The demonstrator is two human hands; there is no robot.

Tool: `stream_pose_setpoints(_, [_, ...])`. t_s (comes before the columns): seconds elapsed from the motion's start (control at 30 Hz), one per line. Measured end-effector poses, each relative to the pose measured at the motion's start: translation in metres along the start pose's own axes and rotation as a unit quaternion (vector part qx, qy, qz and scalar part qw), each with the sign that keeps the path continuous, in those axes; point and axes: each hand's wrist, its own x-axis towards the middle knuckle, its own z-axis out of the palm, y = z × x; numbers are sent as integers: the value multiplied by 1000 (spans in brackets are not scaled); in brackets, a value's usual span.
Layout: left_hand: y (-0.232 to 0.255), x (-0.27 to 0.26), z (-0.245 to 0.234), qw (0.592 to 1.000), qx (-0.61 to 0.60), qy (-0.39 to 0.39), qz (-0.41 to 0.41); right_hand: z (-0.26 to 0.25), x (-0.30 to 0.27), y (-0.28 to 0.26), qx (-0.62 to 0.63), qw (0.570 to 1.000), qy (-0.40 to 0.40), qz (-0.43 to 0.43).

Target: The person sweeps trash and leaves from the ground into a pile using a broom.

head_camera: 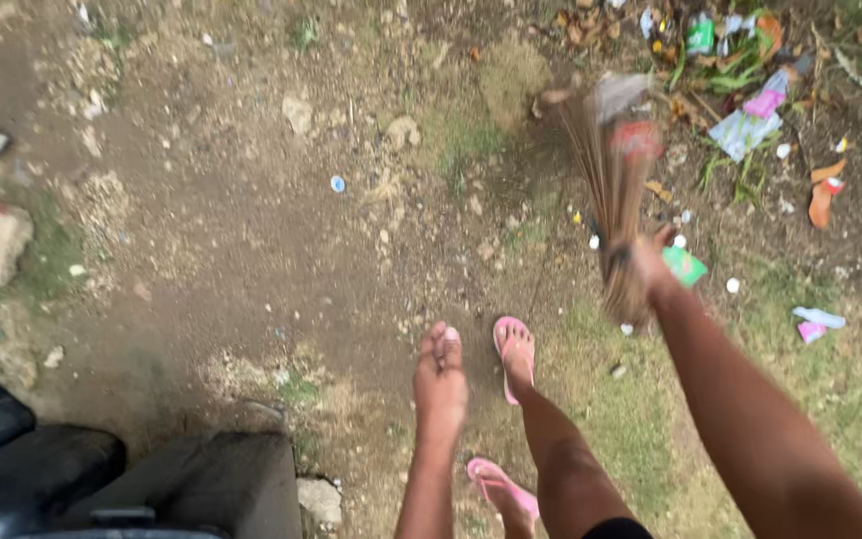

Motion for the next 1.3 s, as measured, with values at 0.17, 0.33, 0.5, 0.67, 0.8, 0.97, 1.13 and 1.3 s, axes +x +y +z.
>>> stream_pose_setpoints(0.17, [56,11,35,997,55,-40,-35,48,-124,82,180,978,-106,10])
stream_pose_setpoints(0.33, [76,27,62,997,12,-44,65,27,-158,47,268,916,-186,232])
stream_pose_setpoints(0.5, [103,34,50,992,92,-84,-31,-88,-33,-26,285,942,-85,158])
stream_pose_setpoints(0.67, [85,86,33,994,-4,-67,87,10,-30,26,151,985,-82,21])
stream_pose_setpoints(0.8, [106,124,6,993,69,-44,86,174,-67,52,188,971,-126,77])
stream_pose_setpoints(0.97, [149,177,-42,991,-31,-78,102,340,-64,18,267,936,-173,149])
stream_pose_setpoints(1.13, [191,207,-135,986,33,-74,147,459,-22,-41,316,914,-201,156])
stream_pose_setpoints(1.3, [217,224,-205,984,161,-14,-76,535,-69,-36,336,920,-100,175])
